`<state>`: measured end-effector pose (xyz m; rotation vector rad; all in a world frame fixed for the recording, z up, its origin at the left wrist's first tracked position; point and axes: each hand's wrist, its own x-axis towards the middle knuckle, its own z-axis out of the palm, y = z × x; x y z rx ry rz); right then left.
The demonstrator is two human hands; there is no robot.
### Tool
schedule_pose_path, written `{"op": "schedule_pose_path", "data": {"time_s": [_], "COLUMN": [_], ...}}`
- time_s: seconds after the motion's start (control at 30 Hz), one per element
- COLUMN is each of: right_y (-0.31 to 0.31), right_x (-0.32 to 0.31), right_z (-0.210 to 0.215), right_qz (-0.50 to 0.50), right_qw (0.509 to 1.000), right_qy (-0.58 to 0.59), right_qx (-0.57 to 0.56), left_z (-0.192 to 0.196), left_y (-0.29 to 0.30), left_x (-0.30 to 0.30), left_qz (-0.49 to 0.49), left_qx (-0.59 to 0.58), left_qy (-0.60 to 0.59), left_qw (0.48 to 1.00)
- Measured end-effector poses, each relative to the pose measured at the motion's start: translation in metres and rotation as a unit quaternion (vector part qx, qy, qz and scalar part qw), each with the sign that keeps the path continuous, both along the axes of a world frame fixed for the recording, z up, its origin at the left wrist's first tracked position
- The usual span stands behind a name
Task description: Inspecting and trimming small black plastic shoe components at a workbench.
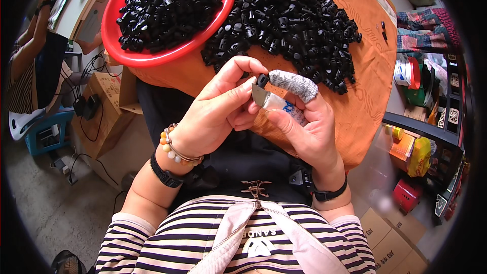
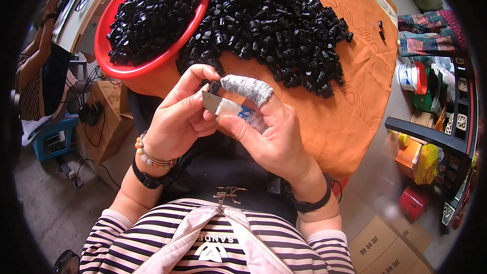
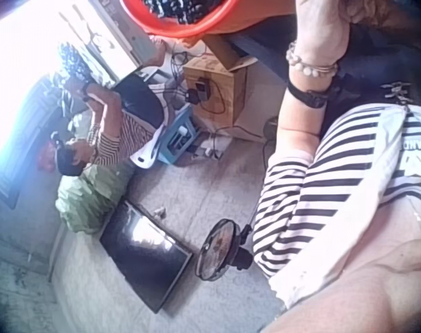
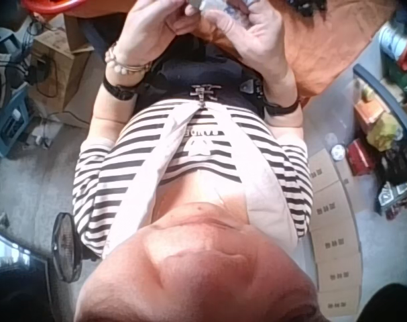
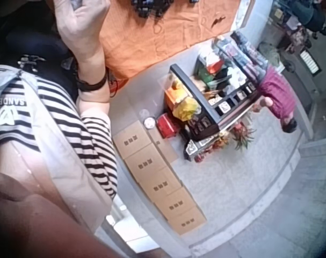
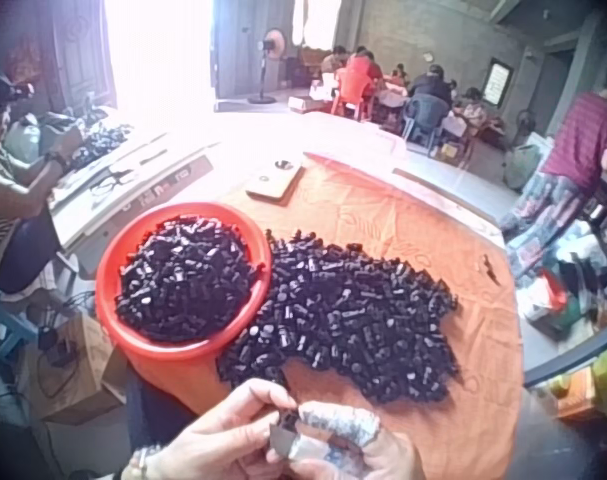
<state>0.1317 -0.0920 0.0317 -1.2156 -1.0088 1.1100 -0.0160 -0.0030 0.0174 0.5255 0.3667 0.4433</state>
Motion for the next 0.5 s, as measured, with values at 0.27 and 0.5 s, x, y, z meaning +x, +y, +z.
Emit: {"op": "schedule_pose_path", "data": {"time_s": [0.27, 0.5], "right_y": [-0.0002, -0.0021], "right_x": [0.0015, 0.0090], "right_z": [-0.0003, -0.0025], "right_qz": [0.002, 0.009], "right_qw": [1.000, 0.999], "right_qy": [-0.002, -0.023], "right_qx": [-0.012, -0.027], "left_z": [-0.0045, -0.0058], "left_y": [0.0009, 0.0017], "left_x": [-0.0014, -0.0013], "left_qz": [-0.009, -0.025], "left_qx": [-0.029, -0.062], "left_qy": [-0.026, -0.046], "left_qw": [0.999, 0.997]}}
